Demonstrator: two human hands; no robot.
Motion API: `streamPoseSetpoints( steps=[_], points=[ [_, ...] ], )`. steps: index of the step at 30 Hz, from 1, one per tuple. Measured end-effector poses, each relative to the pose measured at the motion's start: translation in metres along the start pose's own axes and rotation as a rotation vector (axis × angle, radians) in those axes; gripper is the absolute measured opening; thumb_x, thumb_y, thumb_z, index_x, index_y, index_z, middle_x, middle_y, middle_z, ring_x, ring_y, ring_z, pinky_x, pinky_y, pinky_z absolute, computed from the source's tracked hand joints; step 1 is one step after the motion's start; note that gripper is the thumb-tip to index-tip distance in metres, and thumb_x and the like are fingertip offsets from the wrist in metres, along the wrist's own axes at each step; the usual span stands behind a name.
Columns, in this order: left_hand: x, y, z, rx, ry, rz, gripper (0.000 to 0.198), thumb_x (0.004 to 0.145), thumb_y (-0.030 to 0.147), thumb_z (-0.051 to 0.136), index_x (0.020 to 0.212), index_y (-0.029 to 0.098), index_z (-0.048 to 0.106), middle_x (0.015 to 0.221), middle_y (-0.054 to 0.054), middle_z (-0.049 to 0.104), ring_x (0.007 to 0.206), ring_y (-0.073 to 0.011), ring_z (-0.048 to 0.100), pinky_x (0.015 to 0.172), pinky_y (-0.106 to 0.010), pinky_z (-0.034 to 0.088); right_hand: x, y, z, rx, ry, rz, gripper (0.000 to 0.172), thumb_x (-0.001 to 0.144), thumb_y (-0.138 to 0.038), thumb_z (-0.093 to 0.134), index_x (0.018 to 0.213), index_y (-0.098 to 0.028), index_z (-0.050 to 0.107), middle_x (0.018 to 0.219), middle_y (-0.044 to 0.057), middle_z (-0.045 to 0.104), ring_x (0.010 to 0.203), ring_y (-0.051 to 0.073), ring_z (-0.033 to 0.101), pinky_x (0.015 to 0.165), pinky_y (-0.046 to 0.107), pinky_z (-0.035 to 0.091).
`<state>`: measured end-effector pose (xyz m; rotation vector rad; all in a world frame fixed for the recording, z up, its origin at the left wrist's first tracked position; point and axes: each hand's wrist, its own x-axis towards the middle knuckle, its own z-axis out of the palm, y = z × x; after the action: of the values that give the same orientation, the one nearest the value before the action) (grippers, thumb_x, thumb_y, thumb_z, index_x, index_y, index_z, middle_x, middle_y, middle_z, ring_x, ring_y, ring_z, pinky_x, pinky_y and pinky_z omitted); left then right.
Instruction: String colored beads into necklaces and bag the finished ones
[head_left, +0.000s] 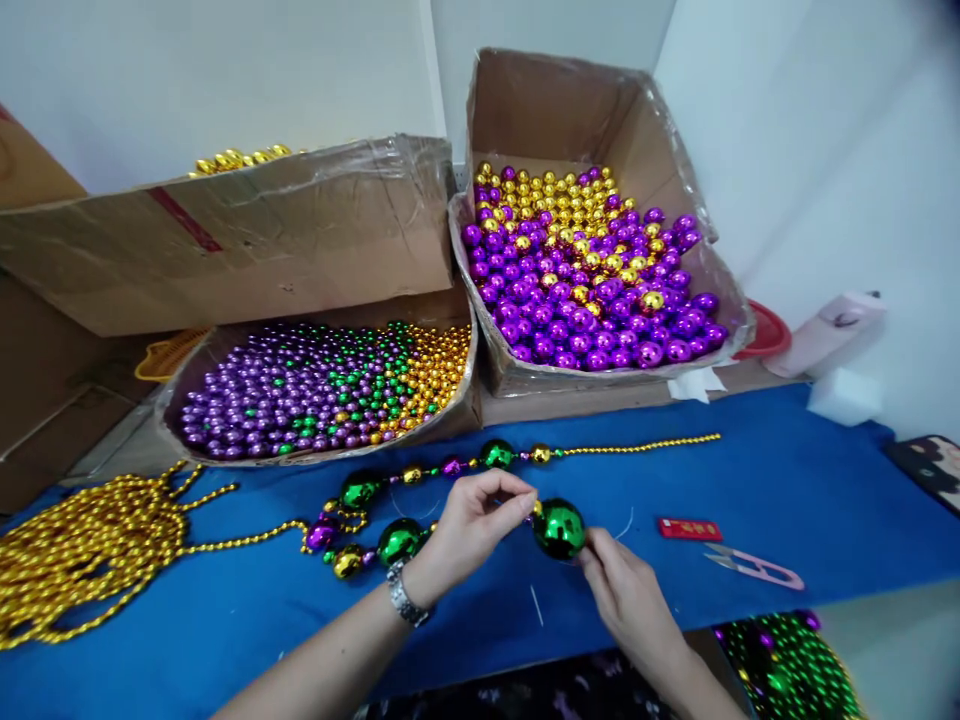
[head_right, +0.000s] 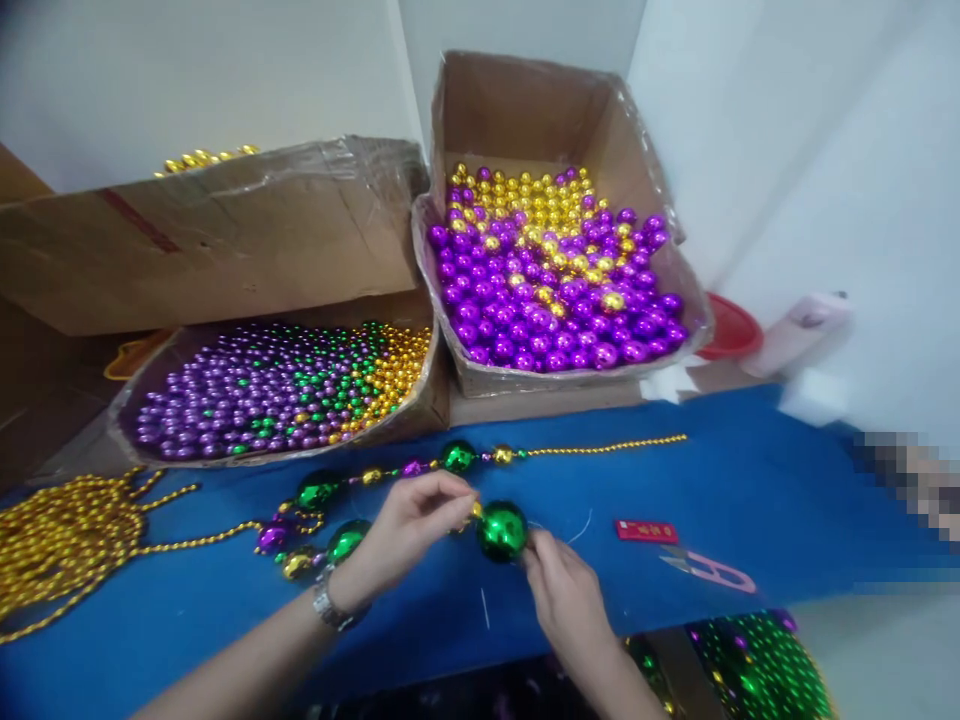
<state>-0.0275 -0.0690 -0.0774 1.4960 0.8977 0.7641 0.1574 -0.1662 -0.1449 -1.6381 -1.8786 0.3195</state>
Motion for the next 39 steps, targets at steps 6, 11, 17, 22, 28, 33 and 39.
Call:
streamPoseSetpoints(
  steps=[6,11,17,22,28,33,39],
  points=[
    [0.002,0.005,0.007,0.281,0.019,0.270,0.014,0.082,0.027,0.061,0.077,0.017,0.068,0.087,-0.007,0.067,0.082,-0.0180,0.062,0.074,-0.029,0.049,-0.002,0.015,-0.016,-0.033,-0.015,0.014,0.022,0.094,-0.023,0.040,0.102,-0.021,0.060,0.095,0.006,0.066,0.082,0.015,0.066,0.071,0.024,0.052],
    [0.015,0.059,0.011,0.354,0.021,0.474,0.009,0.082,0.024,0.062,0.081,0.017,0.068,0.089,-0.007,0.068,0.086,-0.0174,0.062,0.079,-0.028,0.050,0.024,-0.009,-0.038,0.140,0.014,-0.015,0.029,0.095,-0.024,0.040,0.120,-0.020,0.054,0.111,0.009,0.063,0.101,0.018,0.061,0.086,0.029,0.049],
    [0.020,0.070,0.020,0.119,0.048,0.408,0.012,0.084,0.025,0.058,0.085,0.015,0.065,0.088,-0.006,0.067,0.082,-0.0170,0.063,0.074,-0.027,0.051,0.038,-0.019,-0.051,0.216,0.028,-0.009,0.024,0.096,-0.025,0.037,0.094,-0.019,0.060,0.078,0.003,0.065,0.068,0.014,0.062,0.063,0.023,0.049],
    [0.018,0.029,0.036,0.133,-0.227,0.336,0.039,0.081,0.027,0.062,0.118,0.018,0.054,0.114,-0.009,0.062,0.102,-0.0211,0.058,0.090,-0.033,0.045,0.049,-0.025,-0.079,0.494,0.072,0.155,0.021,0.096,-0.033,0.039,0.094,-0.020,0.056,0.065,-0.002,0.055,0.056,0.010,0.056,0.054,0.020,0.046],
    [0.021,-0.020,0.062,0.536,-0.414,0.383,0.037,0.079,0.037,0.063,0.111,0.021,0.059,0.109,-0.008,0.063,0.101,-0.0235,0.056,0.090,-0.034,0.041,0.062,-0.034,-0.096,0.882,0.212,0.230,0.020,0.093,-0.038,0.048,0.092,-0.020,0.056,0.060,-0.005,0.048,0.051,0.008,0.051,0.051,0.020,0.043],
    [0.023,-0.038,0.056,0.832,-0.387,0.340,0.016,0.084,0.030,0.054,0.094,0.020,0.062,0.087,-0.007,0.066,0.083,-0.0225,0.059,0.074,-0.032,0.042,0.072,-0.006,-0.126,1.020,0.445,0.307,0.019,0.088,-0.038,0.058,0.089,-0.020,0.058,0.058,-0.006,0.046,0.050,0.006,0.048,0.047,0.016,0.040],
    [0.023,-0.040,0.021,1.012,-0.339,0.248,0.018,0.088,0.033,0.046,0.091,0.020,0.057,0.085,-0.006,0.061,0.076,-0.0209,0.056,0.064,-0.029,0.039,0.068,0.053,-0.146,1.025,0.640,0.396,0.028,0.078,-0.044,0.068,0.087,-0.019,0.058,0.057,-0.007,0.046,0.048,0.005,0.046,0.045,0.014,0.039]
  ],
)
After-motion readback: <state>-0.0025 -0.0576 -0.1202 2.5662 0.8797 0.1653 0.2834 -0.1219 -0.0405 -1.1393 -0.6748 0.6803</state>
